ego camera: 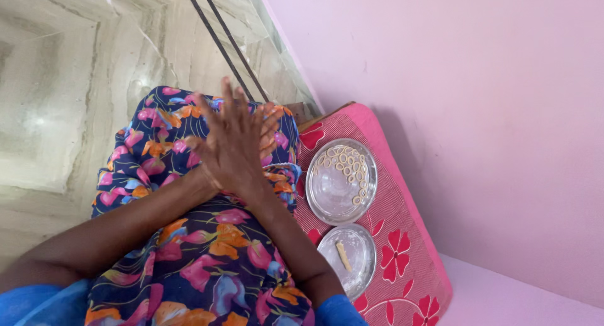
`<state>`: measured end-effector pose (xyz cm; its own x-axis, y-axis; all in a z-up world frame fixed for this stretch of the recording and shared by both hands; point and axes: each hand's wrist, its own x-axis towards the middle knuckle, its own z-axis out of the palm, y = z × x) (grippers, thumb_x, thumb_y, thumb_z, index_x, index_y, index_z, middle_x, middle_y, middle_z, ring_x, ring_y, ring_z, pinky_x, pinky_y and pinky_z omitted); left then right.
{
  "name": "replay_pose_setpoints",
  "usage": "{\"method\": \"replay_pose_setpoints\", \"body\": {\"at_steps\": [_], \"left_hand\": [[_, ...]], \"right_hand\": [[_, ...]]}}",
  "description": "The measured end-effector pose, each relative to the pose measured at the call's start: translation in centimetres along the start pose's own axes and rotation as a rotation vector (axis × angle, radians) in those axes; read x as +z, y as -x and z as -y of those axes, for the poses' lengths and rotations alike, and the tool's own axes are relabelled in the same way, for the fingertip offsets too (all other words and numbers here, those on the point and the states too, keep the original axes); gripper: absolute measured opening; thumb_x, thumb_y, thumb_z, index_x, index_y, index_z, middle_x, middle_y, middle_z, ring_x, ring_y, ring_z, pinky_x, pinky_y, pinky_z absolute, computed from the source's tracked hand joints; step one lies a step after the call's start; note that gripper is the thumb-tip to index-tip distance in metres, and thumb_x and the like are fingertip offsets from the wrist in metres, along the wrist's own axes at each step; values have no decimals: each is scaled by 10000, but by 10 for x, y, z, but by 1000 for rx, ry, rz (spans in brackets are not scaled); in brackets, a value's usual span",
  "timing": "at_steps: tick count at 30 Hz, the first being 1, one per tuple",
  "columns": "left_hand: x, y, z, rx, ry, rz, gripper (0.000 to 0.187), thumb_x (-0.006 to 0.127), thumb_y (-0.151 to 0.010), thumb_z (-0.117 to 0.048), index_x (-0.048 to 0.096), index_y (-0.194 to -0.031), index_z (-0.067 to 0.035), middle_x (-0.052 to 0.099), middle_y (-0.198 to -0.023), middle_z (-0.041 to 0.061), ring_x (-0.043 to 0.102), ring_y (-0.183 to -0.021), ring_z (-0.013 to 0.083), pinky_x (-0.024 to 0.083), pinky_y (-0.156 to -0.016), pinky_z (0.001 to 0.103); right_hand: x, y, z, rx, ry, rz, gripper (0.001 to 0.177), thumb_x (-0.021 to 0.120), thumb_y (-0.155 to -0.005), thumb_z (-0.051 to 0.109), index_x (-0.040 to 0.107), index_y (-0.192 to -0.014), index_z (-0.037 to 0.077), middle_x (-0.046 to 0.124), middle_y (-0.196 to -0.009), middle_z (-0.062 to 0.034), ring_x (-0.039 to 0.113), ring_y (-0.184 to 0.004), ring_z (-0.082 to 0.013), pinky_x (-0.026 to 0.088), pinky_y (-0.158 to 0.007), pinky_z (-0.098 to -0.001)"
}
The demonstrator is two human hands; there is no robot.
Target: The person rolls pieces of dough between their palms to form thin ropes, then coils them into circles and places them onto metal plates.
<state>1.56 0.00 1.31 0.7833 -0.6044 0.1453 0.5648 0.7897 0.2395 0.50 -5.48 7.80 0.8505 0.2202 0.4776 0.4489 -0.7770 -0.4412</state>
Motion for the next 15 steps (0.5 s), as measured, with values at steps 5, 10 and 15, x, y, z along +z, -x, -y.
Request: {"method": "replay_pose_setpoints", "body": {"at_steps": [5,10,15], "left_hand": [[-3,4,13,33,63,-49,838,417,-1022,-683,210,-1682,-209,216,-1730,82,233,-1558,283,282,-1236,481],[-16,3,20,75,1,-127,856,392,-982,-713,240,-1661,-213,261,-1737,3,259,-1600,168,254,-1289,371],[-50,-6,36,288,-1,26,803,470,-977,-679,269,-1628,-253,294,-1705,13,327,-1567,156,307,-1260,408]], "right_hand": [[2,0,-59,326,-11,-46,840,71,-1052,750,294,-1658,212,75,-1779,-226,27,-1650,-454,-32,-1270,-716],[25,26,-13,116,36,19,753,116,-1113,670,232,-1681,188,109,-1792,-174,74,-1700,-399,49,-1326,-650],[16,30,-5,10,-30,133,740,168,-1116,658,236,-1693,200,81,-1781,-163,50,-1659,-385,16,-1324,-633]]}}
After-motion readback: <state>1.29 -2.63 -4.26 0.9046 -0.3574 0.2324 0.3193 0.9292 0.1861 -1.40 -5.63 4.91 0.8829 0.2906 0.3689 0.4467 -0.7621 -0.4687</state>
